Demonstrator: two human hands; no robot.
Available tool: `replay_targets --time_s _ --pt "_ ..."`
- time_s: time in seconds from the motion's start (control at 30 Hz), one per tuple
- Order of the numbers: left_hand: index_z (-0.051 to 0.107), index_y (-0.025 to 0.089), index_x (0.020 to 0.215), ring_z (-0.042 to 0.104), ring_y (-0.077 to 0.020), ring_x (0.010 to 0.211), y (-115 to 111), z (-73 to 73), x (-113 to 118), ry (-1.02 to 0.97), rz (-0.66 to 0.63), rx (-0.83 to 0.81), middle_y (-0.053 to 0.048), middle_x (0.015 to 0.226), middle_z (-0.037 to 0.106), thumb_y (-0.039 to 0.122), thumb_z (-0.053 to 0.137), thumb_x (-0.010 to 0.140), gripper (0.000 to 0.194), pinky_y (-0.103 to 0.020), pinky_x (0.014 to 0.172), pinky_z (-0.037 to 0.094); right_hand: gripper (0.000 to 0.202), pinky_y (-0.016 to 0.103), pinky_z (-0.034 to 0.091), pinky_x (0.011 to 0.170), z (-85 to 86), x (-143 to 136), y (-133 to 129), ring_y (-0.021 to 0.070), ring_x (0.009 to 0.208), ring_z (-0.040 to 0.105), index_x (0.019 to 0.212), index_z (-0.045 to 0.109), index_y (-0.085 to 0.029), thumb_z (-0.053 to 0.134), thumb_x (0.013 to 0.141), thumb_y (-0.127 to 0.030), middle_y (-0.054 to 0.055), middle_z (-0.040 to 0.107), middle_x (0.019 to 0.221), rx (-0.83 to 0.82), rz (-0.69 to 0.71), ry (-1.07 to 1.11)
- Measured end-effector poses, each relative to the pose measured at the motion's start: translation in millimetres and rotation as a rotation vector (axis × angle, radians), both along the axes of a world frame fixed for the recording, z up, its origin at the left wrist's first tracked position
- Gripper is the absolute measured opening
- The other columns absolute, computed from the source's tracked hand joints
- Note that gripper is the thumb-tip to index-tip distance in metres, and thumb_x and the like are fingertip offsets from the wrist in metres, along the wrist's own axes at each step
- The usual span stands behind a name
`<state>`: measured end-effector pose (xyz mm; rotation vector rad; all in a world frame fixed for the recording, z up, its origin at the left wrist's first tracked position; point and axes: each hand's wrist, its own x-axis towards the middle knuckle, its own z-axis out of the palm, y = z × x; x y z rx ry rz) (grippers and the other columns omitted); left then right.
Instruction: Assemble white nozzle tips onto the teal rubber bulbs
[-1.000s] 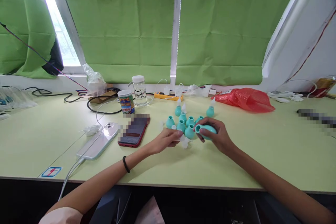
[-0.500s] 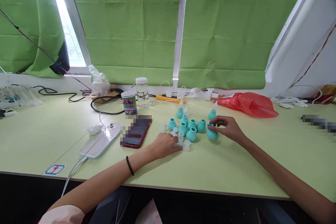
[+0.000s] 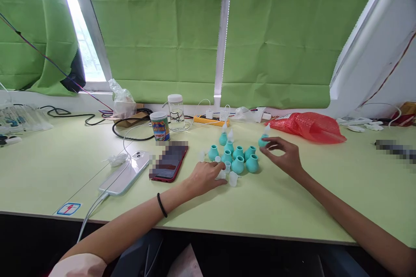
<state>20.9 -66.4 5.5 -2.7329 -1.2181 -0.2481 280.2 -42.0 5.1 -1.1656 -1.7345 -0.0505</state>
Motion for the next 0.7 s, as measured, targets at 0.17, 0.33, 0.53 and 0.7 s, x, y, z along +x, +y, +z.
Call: replay_targets --time_s 0.17,0.33,0.53,0.7 --pt "0.045 0.020 0.097 0.058 -0.0208 0.072 -1.8 0.2 0.2 0.018 -0.017 0.000 -0.005 0.084 0.060 0.042 0.045 0.074 0.031 -0.026 0.055 0.040 0.061 0.044 0.040 0.075 -2.3 22.7 28.4 0.0314 0.106 0.037 0.121 0.032 -0.026 0.053 0.066 -0.042 0.011 0.030 0.125 0.020 -0.315 -0.248" --pt "0.046 0.020 0.095 0.058 -0.0210 0.070 -1.4 0.0 -0.5 -0.008 -0.046 0.011 -0.004 0.083 0.060 0.044 0.046 0.072 0.034 -0.026 0.053 0.038 0.048 0.049 0.037 0.069 -16.2 22.8 55.5 0.0373 0.105 0.032 0.120 0.032 -0.032 0.039 0.074 -0.046 0.010 0.013 0.131 -0.205 -0.416 -0.452" --pt "0.048 0.019 0.086 0.057 -0.0196 0.065 0.0 -2.2 -0.4 -0.006 -0.024 -0.009 -0.003 0.073 0.060 0.048 0.046 0.070 0.033 -0.024 0.050 0.036 0.048 0.045 0.040 0.063 -33.6 19.1 74.2 0.0347 0.096 0.035 0.117 0.038 -0.024 0.040 0.073 -0.042 0.014 0.032 0.113 -0.313 -0.398 -0.453" --pt "0.048 0.017 0.079 0.055 -0.0180 0.061 -5.1 -1.0 -1.8 -0.047 -0.049 0.036 -0.003 0.067 0.058 0.047 0.039 0.073 0.032 -0.025 0.050 0.034 0.037 0.041 0.038 0.075 -32.0 18.5 74.0 0.0260 0.093 0.039 0.107 0.046 -0.017 0.042 0.072 -0.027 0.012 0.036 0.098 -0.047 -0.374 -0.291"
